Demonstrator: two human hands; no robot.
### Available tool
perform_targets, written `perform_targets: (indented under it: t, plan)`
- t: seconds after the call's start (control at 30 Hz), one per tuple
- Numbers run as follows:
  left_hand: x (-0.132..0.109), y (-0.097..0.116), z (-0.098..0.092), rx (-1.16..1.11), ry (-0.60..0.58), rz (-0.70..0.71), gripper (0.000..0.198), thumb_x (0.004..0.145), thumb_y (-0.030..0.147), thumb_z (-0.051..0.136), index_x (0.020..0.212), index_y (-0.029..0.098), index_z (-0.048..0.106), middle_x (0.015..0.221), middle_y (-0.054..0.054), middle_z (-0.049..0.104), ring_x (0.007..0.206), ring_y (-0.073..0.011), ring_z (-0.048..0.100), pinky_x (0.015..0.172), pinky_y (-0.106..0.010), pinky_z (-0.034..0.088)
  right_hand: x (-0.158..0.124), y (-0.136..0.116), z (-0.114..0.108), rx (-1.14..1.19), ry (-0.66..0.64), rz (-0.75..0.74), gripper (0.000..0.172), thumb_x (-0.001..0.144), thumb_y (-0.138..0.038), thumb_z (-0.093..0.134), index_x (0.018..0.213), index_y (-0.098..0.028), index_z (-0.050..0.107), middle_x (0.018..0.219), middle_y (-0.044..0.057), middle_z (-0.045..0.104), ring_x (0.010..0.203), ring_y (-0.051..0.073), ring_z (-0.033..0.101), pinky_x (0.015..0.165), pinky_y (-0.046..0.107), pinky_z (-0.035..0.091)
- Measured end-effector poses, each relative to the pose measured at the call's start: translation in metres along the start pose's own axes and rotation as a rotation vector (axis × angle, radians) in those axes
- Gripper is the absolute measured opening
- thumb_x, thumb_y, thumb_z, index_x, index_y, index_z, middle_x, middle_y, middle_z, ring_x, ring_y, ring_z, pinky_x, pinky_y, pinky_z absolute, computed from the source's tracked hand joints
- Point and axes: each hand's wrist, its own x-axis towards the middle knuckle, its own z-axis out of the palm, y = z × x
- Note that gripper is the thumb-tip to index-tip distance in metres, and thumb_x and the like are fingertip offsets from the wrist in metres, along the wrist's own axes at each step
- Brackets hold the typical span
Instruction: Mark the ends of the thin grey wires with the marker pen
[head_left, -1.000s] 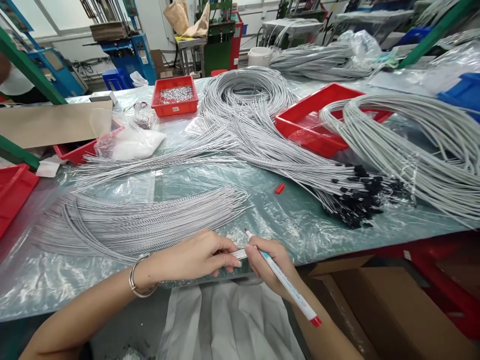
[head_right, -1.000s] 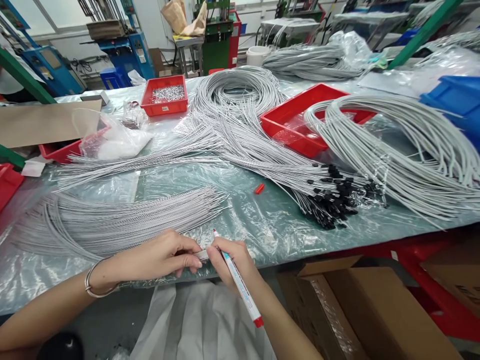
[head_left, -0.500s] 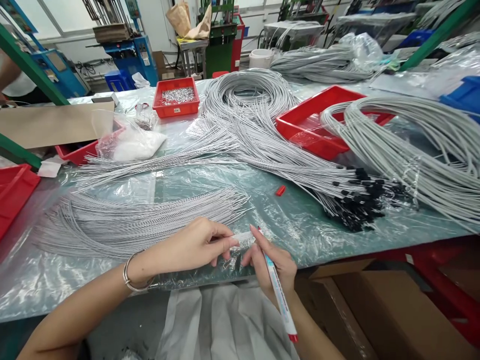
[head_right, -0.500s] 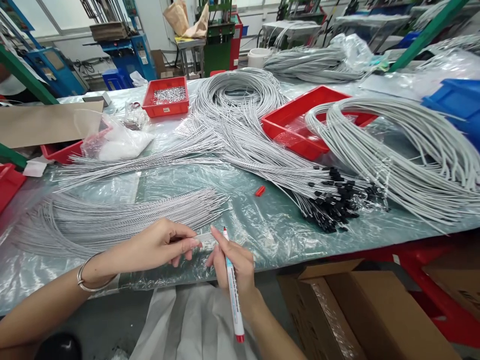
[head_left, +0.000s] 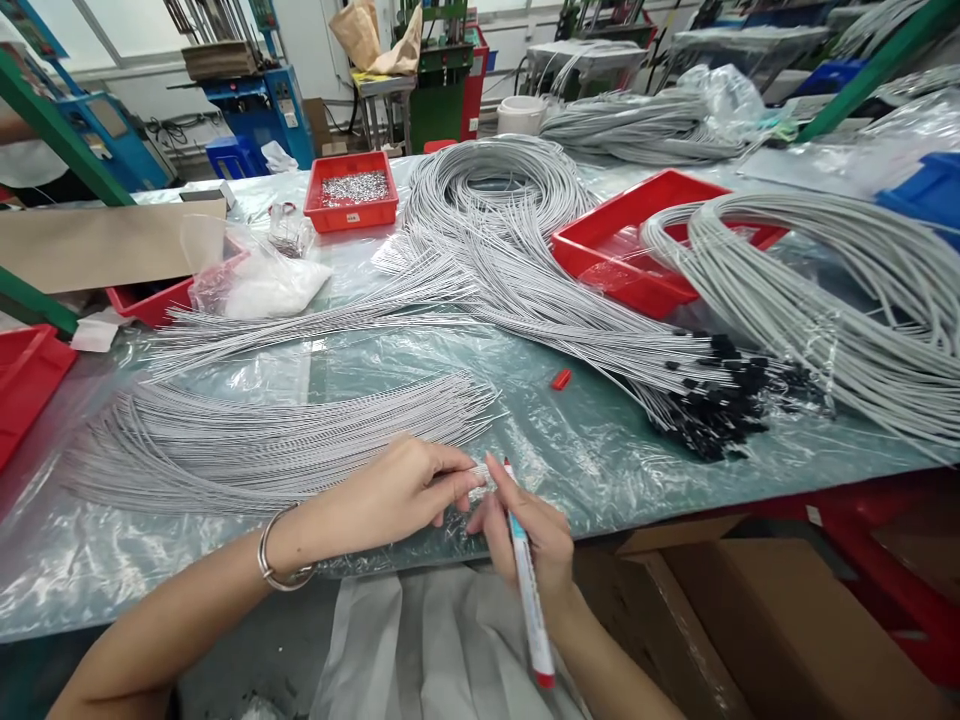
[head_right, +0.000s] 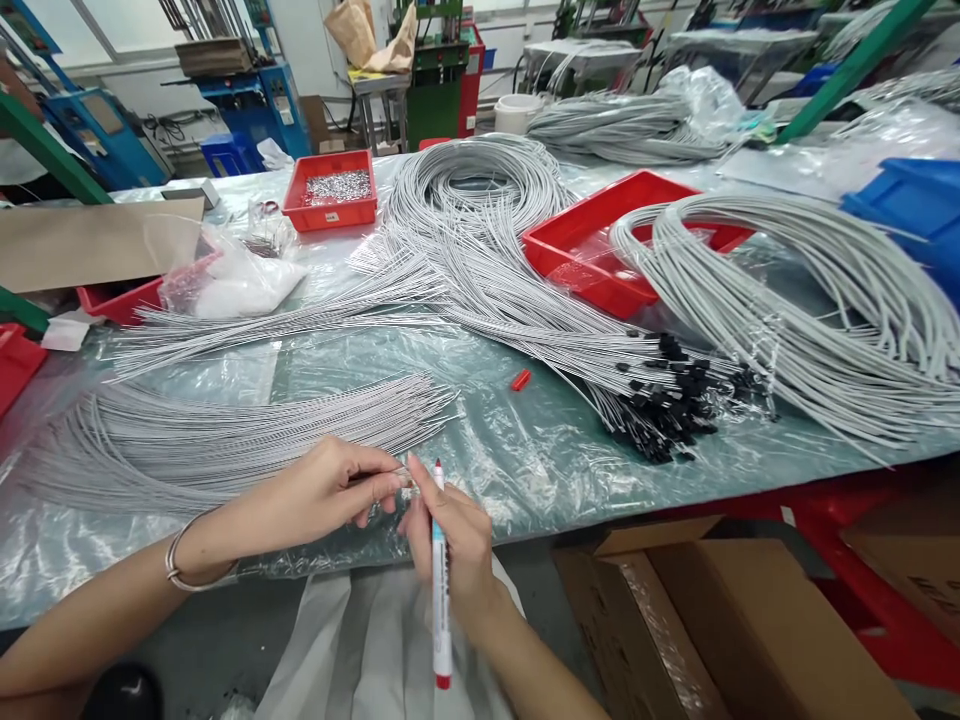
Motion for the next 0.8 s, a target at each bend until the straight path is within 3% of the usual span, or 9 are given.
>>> perform_targets:
  t: [0.07,0.17,0.23,0.3,0.37,0.5,0.67,0.73,0.8]
  plan:
    - [0.0,0.002,0.0,0.034,-0.017,0.013,0.037,0.097,0.035,0.038,0.077,0.015,0.061,0.058,0.003,0.056,0.052,-0.0056,0.05,0.053,-0.016,0.035,0.006,0.002,-0.008,0.069,-0.01,0.092,0.044,0.087,-0.012,0.047,0.13,-0.021,0.05,0.061,-0.003,0.062,0.052,0.014,0.058,0.055,0.027,0.049]
    - [0.0,0.004,0.0,0.092,-0.076,0.04,0.036,0.098,0.033,0.038,0.077,0.015,0.061,0.058,0.003,0.057,0.053,-0.0065,0.052,0.055,-0.017,0.036,0.02,0.003,-0.021,0.144,-0.129,0.189,0.012,0.086,-0.027,0.051,0.09,-0.019,0.06,0.051,-0.005,0.053,0.043,0.011,0.048,0.044,0.023,0.04]
    - [0.0,0.004,0.001,0.118,-0.116,0.066,0.034,0.097,0.03,0.039,0.077,0.015,0.062,0.058,0.002,0.058,0.053,-0.007,0.053,0.055,-0.017,0.036,0.028,0.002,-0.026,0.153,-0.293,0.201,0.022,0.087,-0.029,0.05,0.066,-0.02,0.051,0.046,-0.007,0.044,0.039,0.009,0.039,0.041,0.022,0.032]
    - [0.001,0.001,0.001,0.117,-0.157,0.087,0.031,0.096,0.028,0.041,0.078,0.014,0.062,0.061,0.002,0.06,0.053,-0.0074,0.054,0.056,-0.018,0.037,0.033,-0.001,-0.029,0.156,-0.415,0.21,0.031,0.089,-0.027,0.046,0.059,-0.02,0.045,0.045,-0.007,0.04,0.039,0.008,0.036,0.041,0.022,0.029]
    - [0.002,-0.002,0.002,0.086,-0.2,0.083,0.029,0.096,0.028,0.042,0.08,0.015,0.063,0.064,0.001,0.063,0.054,-0.0078,0.055,0.055,-0.018,0.037,0.033,-0.003,-0.03,0.174,-0.455,0.206,0.033,0.09,-0.026,0.043,0.058,-0.02,0.044,0.045,-0.006,0.038,0.04,0.008,0.035,0.042,0.022,0.027]
    - [0.002,-0.005,0.003,0.085,-0.205,0.049,0.028,0.095,0.034,0.044,0.086,0.016,0.064,0.062,0.002,0.062,0.055,-0.0096,0.057,0.054,-0.019,0.037,0.029,-0.003,-0.031,0.11,-0.394,0.182,0.034,0.09,-0.025,0.043,0.057,-0.02,0.042,0.045,-0.006,0.037,0.04,0.008,0.035,0.043,0.023,0.027]
    - [0.002,0.003,0.005,0.22,-0.118,0.118,0.037,0.098,0.033,0.035,0.076,0.015,0.059,0.061,0.0,0.059,0.054,-0.009,0.052,0.056,-0.021,0.035,0.026,0.0,-0.034,0.079,-0.255,0.196,0.033,0.089,-0.024,0.046,0.057,-0.02,0.046,0.044,-0.005,0.043,0.038,0.008,0.039,0.041,0.023,0.031]
    - [0.002,0.006,0.002,0.205,-0.094,0.117,0.037,0.098,0.032,0.034,0.077,0.015,0.06,0.06,0.0,0.059,0.054,-0.0094,0.052,0.057,-0.021,0.036,0.022,0.001,-0.033,0.072,-0.11,0.182,0.023,0.089,-0.021,0.047,0.071,-0.019,0.061,0.046,-0.004,0.05,0.04,0.01,0.046,0.043,0.024,0.037]
    - [0.003,0.007,-0.002,0.157,-0.088,0.102,0.037,0.098,0.032,0.034,0.079,0.015,0.061,0.06,0.0,0.06,0.055,-0.0095,0.054,0.057,-0.021,0.038,0.018,0.003,-0.03,0.046,0.009,0.128,0.024,0.088,-0.016,0.046,0.1,-0.02,0.067,0.052,-0.003,0.059,0.044,0.012,0.053,0.048,0.026,0.044]
